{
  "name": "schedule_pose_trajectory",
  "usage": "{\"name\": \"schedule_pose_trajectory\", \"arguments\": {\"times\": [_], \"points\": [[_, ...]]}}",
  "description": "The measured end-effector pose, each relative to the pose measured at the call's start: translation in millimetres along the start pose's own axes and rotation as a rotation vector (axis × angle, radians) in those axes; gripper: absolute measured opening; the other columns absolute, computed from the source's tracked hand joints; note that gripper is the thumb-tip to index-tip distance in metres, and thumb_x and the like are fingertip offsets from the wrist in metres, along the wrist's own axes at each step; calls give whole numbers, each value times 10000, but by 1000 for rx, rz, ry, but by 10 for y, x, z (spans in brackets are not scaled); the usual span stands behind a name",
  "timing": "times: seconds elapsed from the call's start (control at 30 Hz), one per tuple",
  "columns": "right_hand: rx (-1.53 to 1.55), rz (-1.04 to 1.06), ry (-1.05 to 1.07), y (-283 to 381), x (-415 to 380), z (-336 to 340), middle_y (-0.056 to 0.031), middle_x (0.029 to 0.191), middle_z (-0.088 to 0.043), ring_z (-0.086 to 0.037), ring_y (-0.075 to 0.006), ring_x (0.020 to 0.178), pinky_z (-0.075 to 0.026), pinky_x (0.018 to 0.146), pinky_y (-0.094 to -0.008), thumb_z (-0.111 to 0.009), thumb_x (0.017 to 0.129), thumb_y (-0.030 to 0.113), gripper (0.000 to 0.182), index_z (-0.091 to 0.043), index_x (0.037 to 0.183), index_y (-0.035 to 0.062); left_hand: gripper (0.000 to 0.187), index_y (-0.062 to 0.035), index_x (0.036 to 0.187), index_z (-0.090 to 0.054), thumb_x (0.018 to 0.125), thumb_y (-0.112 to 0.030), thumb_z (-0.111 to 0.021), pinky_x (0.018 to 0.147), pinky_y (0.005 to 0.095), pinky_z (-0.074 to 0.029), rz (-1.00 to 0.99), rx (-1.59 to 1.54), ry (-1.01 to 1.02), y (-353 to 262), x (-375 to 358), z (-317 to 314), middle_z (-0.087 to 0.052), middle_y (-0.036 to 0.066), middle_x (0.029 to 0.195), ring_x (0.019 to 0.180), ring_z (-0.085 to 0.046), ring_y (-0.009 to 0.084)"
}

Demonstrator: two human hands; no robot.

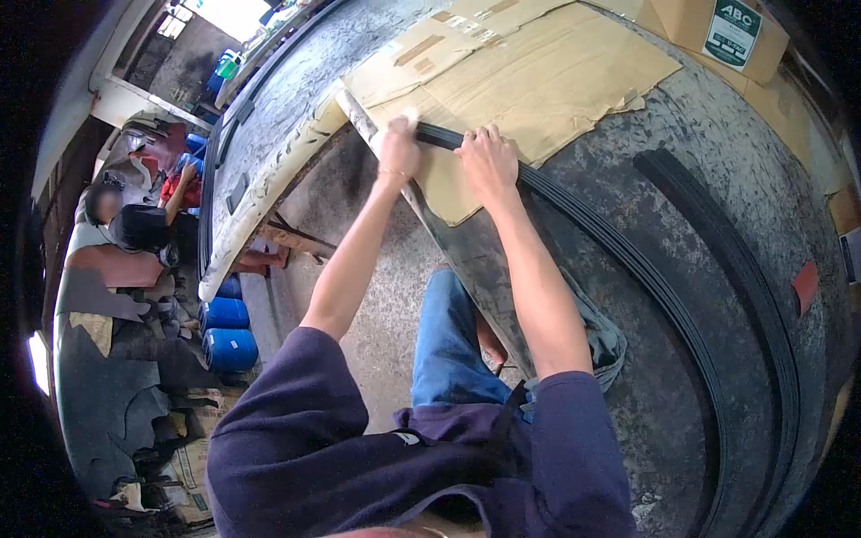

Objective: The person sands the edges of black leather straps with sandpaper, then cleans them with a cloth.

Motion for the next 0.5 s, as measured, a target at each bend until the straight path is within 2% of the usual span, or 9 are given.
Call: {"name": "schedule_pose_trajectory", "arguments": {"times": [0.03, 0.1, 0.17, 0.23, 0.3, 0.33, 0.37, 0.43, 0.5], "points": [[1, 0, -10, 2, 24, -2, -90, 1035, -711, -638, -256, 1107, -576, 812, -409, -651, 964, 342, 296, -713, 1014, 57, 401, 50, 1219, -616, 830, 1, -534, 1048, 531, -434, -201, 269, 20, -480, -150, 7, -626, 264, 1299, 1264, -554, 415], [-13, 2, -21, -21, 94, 27, -86, 1037, -711, -638, -252, 1107, -577, 811, -410, -651, 963, 343, 296, -714, 1011, 57, 407, 57, 1212, -613, 814, -15, -567, 1045, 543, -420, -318, 83, -20, -658, -283, 190, -606, 277, 1336, 1309, -522, 397], [-22, 9, 8, 8, -14, -28, -81, 1038, -711, -637, -248, 1108, -578, 810, -412, -651, 961, 343, 296, -715, 1009, 58, 499, 61, 1295, -568, 808, -45, -591, 1066, 535, -417, -41, 28, 95, -141, 14, 105, -559, 278, 1399, 1319, -509, 420], [-21, 7, -9, 8, 17, -17, -73, 1038, -711, -637, -243, 1108, -580, 810, -412, -653, 958, 346, 298, -716, 1005, 58, 532, 50, 1320, -549, 797, -39, -598, 1064, 533, -427, 55, 119, 143, -500, -99, 16, -564, 263, 1401, 1290, -527, 446], [-19, 13, -14, 10, 64, 24, -71, 1041, -711, -637, -244, 1108, -580, 812, -414, -653, 958, 344, 295, -717, 1006, 60, 520, 46, 1277, -560, 772, -46, -645, 1025, 533, -452, -374, 139, -89, -822, -303, 172, -586, 274, 1337, 1209, -570, 446], [-13, 20, 2, 23, -1, 16, -69, 1044, -711, -637, -244, 1109, -580, 813, -416, -654, 958, 342, 293, -717, 1007, 61, 528, 43, 1271, -568, 767, -66, -678, 1030, 515, -465, -139, 18, 161, -750, -170, 331, -603, 254, 1306, 1198, -582, 427], [-18, 23, 0, 10, -9, 29, -69, 1044, -711, -637, -244, 1109, -580, 813, -416, -654, 958, 342, 293, -717, 1007, 61, 532, 38, 1272, -579, 766, -80, -692, 1026, 494, -472, -106, 3, 148, -172, -4, 81, -609, 242, 1312, 1216, -577, 414], [-38, 11, -25, 30, 5, 8, -68, 1040, -708, -637, -246, 1100, -577, 825, -416, -651, 960, 342, 286, -716, 1008, 67, 565, 38, 1295, -580, 763, -98, -711, 1026, 490, -478, 160, 165, 260, -294, -7, 123, -605, 230, 1341, 1245, -568, 412], [-39, 21, -47, 42, 23, 1, -73, 1043, -708, -637, -249, 1101, -576, 835, -412, -652, 959, 340, 286, -717, 1019, 68, 534, 31, 1295, -582, 799, -130, -700, 1023, 525, -470, -316, 265, -70, -941, -332, 187, -604, 219, 1351, 1252, -554, 424]]}}
Point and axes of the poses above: each hand's wrist, its own x-axis towards the middle knuckle, its own z-axis out of the back of the hand, y = z × x, the point moved 8 cm from there along x, towards the middle knuckle
